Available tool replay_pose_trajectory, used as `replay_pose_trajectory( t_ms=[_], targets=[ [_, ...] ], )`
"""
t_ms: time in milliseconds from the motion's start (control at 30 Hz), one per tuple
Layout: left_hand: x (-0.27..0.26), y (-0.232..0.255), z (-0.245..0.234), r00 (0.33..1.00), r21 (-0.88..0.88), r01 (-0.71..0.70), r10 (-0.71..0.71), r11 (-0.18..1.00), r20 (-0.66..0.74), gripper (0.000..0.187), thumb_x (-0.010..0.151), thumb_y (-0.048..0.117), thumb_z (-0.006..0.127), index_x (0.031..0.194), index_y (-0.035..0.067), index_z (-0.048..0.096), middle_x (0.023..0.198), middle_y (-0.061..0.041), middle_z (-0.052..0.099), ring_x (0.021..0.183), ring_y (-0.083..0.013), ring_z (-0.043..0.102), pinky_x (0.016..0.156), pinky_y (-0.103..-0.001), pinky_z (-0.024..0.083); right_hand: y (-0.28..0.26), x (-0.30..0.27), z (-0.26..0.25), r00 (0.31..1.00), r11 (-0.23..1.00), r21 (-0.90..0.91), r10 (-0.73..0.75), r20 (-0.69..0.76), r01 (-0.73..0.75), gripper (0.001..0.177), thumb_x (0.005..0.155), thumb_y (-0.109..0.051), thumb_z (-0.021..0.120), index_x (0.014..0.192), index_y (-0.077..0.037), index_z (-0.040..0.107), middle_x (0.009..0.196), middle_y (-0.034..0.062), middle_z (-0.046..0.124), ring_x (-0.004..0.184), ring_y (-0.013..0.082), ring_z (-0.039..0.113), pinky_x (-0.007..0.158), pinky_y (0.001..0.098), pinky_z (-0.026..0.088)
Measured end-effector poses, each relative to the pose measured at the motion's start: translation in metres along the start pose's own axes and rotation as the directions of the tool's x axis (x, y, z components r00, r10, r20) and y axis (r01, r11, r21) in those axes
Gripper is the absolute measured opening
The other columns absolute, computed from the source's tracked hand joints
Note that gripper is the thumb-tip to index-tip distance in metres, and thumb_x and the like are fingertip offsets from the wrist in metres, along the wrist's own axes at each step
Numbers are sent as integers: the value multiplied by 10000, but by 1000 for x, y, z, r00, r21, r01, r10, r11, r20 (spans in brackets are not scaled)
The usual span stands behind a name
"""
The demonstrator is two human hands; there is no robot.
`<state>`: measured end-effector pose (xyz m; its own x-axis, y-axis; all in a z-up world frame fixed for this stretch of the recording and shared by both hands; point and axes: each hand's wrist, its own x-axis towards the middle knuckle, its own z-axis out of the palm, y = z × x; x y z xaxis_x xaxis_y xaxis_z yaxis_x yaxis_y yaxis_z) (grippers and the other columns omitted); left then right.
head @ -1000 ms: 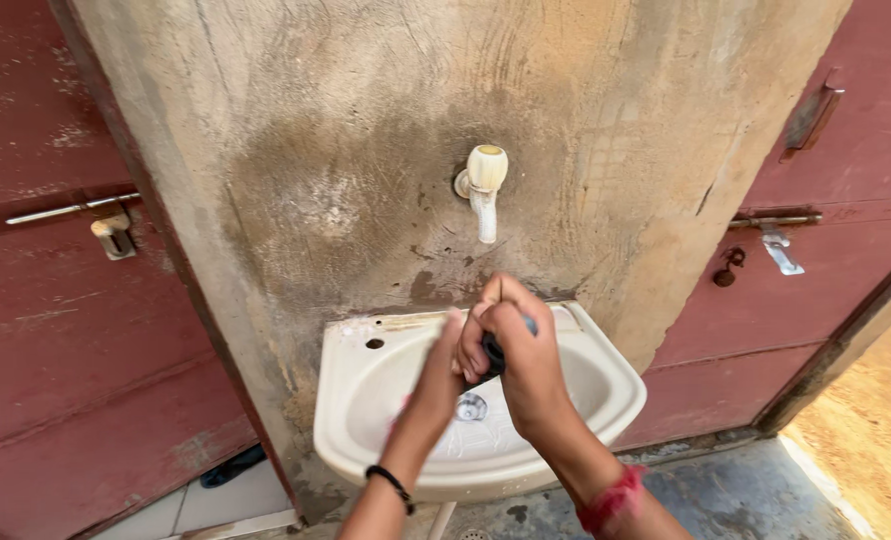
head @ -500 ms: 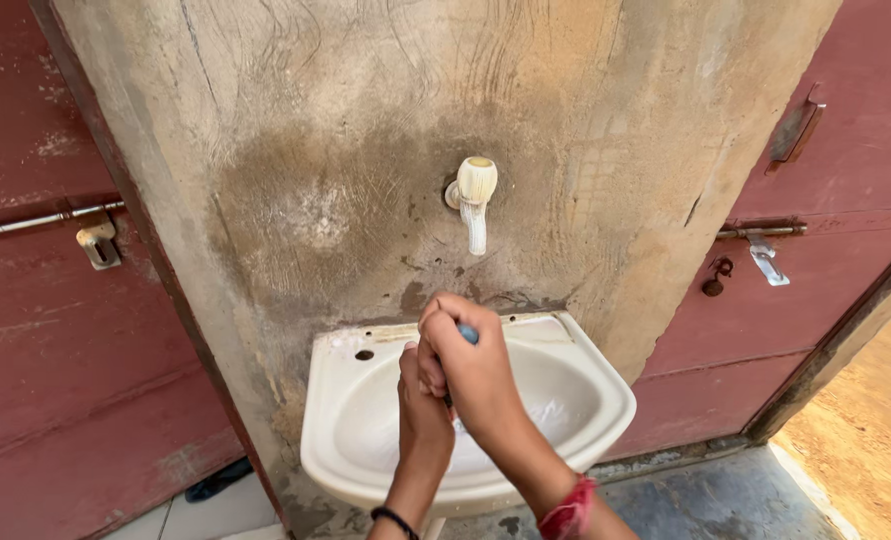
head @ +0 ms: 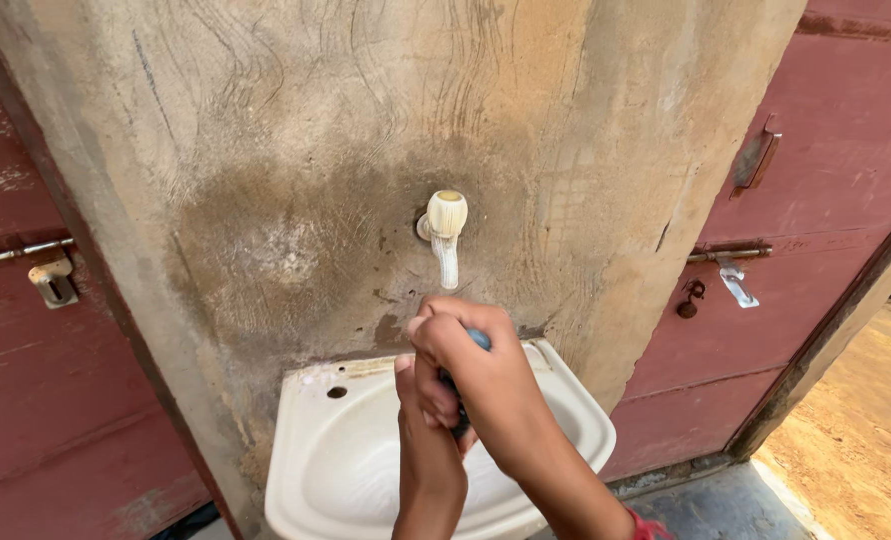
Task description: The person scrubs the interior of a wall-mounted sink and the base of a faucet using a brush with red bristles.
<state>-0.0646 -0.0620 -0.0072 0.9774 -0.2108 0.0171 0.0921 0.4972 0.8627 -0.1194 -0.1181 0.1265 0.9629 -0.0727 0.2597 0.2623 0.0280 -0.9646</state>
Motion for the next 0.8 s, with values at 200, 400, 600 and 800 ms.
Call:
replay_pose_trajectory(
  t_ms=[200, 400, 600, 800],
  targets=[
    [-5, -5, -7, 895, 262, -340, 226, 903, 384, 223, 970, 302, 512, 1033, 93, 556, 823, 22, 569, 767, -98, 538, 759, -238, 447, 4, 12, -19, 997, 996, 86, -3, -74, 9, 251, 882, -217, 508, 706, -38, 512, 487, 78, 520, 423, 167, 522, 410, 312, 421],
    [13, 30, -6, 849, 398, -191, -52, 897, 526, 257, 868, 43, 737, 1064, -55, 603, 891, -122, 631, 782, -183, 613, 677, -334, 512, -17, 2, -16, 987, 995, 76, -82, 140, 72, 267, 924, -205, 552, 728, -34, 492, 500, 71, 488, 414, 142, 459, 458, 304, 447],
    [22, -5, 1, 888, 237, -317, 200, 918, 414, 301, 794, 50, 723, 1062, 34, 589, 919, -23, 660, 833, -73, 594, 695, -261, 491, 15, 18, -7, 990, 995, 31, -93, 105, 90, 276, 911, -176, 541, 677, -33, 506, 472, 48, 461, 369, 122, 412, 385, 293, 376],
    [14, -12, 4, 833, 263, -461, 311, 848, 457, 175, 816, 41, 689, 969, 52, 606, 861, 12, 657, 808, -64, 598, 656, -260, 500, 8, 4, -21, 993, 998, 11, -61, 99, 60, 324, 938, -178, 540, 652, -42, 474, 471, 33, 440, 379, 104, 395, 383, 279, 361]
  ],
)
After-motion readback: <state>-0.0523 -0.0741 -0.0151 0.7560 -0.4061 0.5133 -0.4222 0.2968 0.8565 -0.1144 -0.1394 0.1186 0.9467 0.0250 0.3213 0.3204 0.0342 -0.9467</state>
